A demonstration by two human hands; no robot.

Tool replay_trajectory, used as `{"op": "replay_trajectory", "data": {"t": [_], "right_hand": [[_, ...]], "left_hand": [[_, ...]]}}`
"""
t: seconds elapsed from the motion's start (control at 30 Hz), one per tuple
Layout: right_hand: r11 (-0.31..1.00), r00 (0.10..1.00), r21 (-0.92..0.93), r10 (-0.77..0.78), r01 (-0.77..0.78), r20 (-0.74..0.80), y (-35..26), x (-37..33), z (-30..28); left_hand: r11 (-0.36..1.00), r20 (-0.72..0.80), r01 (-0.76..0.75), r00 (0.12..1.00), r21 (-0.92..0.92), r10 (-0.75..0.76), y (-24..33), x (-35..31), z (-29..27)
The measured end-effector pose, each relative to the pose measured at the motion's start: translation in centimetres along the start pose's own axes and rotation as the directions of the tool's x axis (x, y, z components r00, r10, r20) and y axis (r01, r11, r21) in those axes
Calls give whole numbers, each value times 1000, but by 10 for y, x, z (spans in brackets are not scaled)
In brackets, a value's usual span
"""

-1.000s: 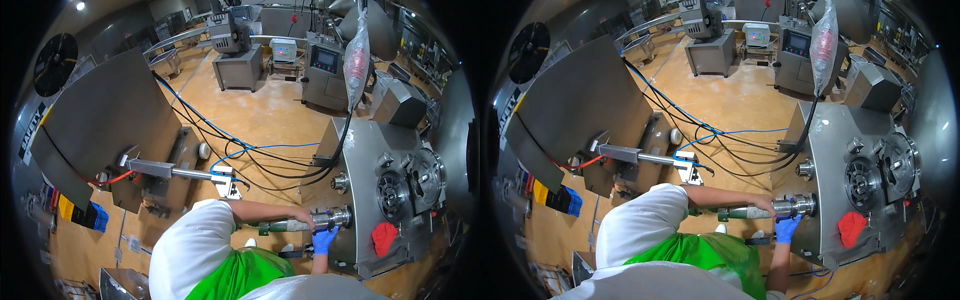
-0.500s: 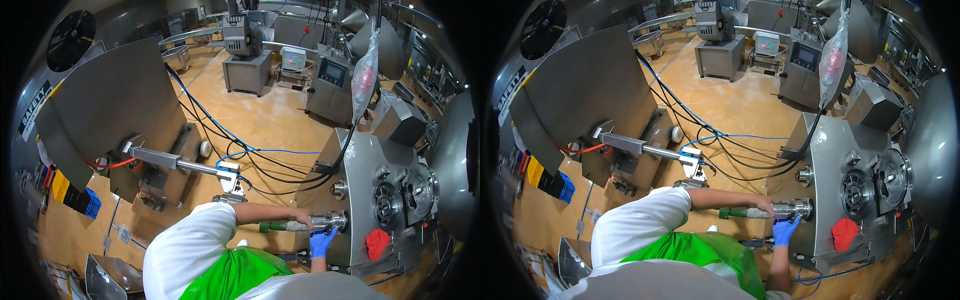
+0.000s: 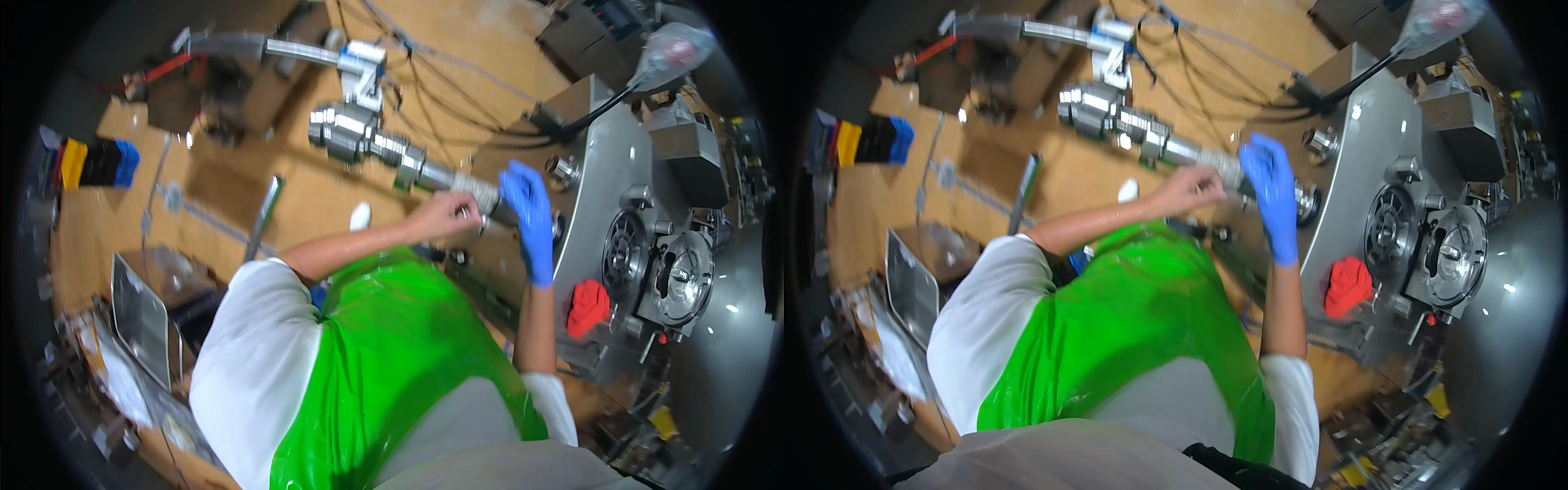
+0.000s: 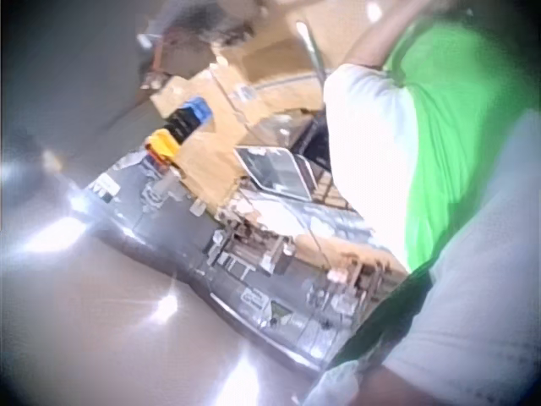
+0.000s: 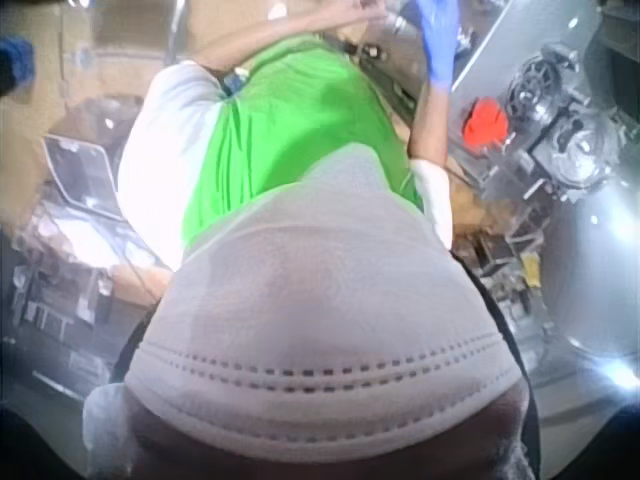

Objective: The person connects a blue hose to a metal fitting, then attaches a cylindrical metal component to a machine. They use a wrench to tighten the connection and later attach a long metal rod to the assembly.

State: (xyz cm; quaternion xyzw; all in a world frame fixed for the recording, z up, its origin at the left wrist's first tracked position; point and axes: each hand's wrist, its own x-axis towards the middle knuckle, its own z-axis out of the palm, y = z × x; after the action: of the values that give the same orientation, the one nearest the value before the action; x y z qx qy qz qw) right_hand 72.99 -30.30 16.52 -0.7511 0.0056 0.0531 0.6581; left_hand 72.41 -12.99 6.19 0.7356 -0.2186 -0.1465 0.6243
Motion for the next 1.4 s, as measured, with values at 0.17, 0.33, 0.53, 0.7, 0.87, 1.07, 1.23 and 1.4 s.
{"op": "replay_trajectory", "data": {"t": [0.17, 0.33, 0.53, 0.7, 0.87, 1.07, 1.23, 1.4], "right_hand": [[974, 967, -205, -42, 95, 250, 28, 46, 63], [597, 843, -623, -185, 504, 505, 55, 84, 107], [711, 832, -662, 202, 238, 516, 60, 91, 120], [683, 864, -671, 119, 287, 490, 63, 89, 122], [671, 901, -699, 103, 249, 420, 66, 96, 126], [680, 895, -686, 99, 258, 435, 70, 100, 124], [724, 904, -663, 135, 189, 405, 69, 101, 125], [669, 910, -705, 102, 236, 401, 68, 99, 124]], "left_hand": [[911, -41, 345, 931, -227, -363, -38, -34, 0], [609, -13, 436, 807, -662, -591, -61, -28, -5], [413, -81, 155, 863, -897, -499, -89, -16, 18], [215, -186, -85, 840, -973, -510, -92, 1, 30], [184, -175, -87, 822, -979, -542, -87, 6, 13], [235, -45, 78, 877, -969, -478, -106, 6, 16], [220, -65, 60, 852, -974, -519, -114, 17, 19], [194, -108, -16, 873, -981, -475, -126, 18, 28]]}}
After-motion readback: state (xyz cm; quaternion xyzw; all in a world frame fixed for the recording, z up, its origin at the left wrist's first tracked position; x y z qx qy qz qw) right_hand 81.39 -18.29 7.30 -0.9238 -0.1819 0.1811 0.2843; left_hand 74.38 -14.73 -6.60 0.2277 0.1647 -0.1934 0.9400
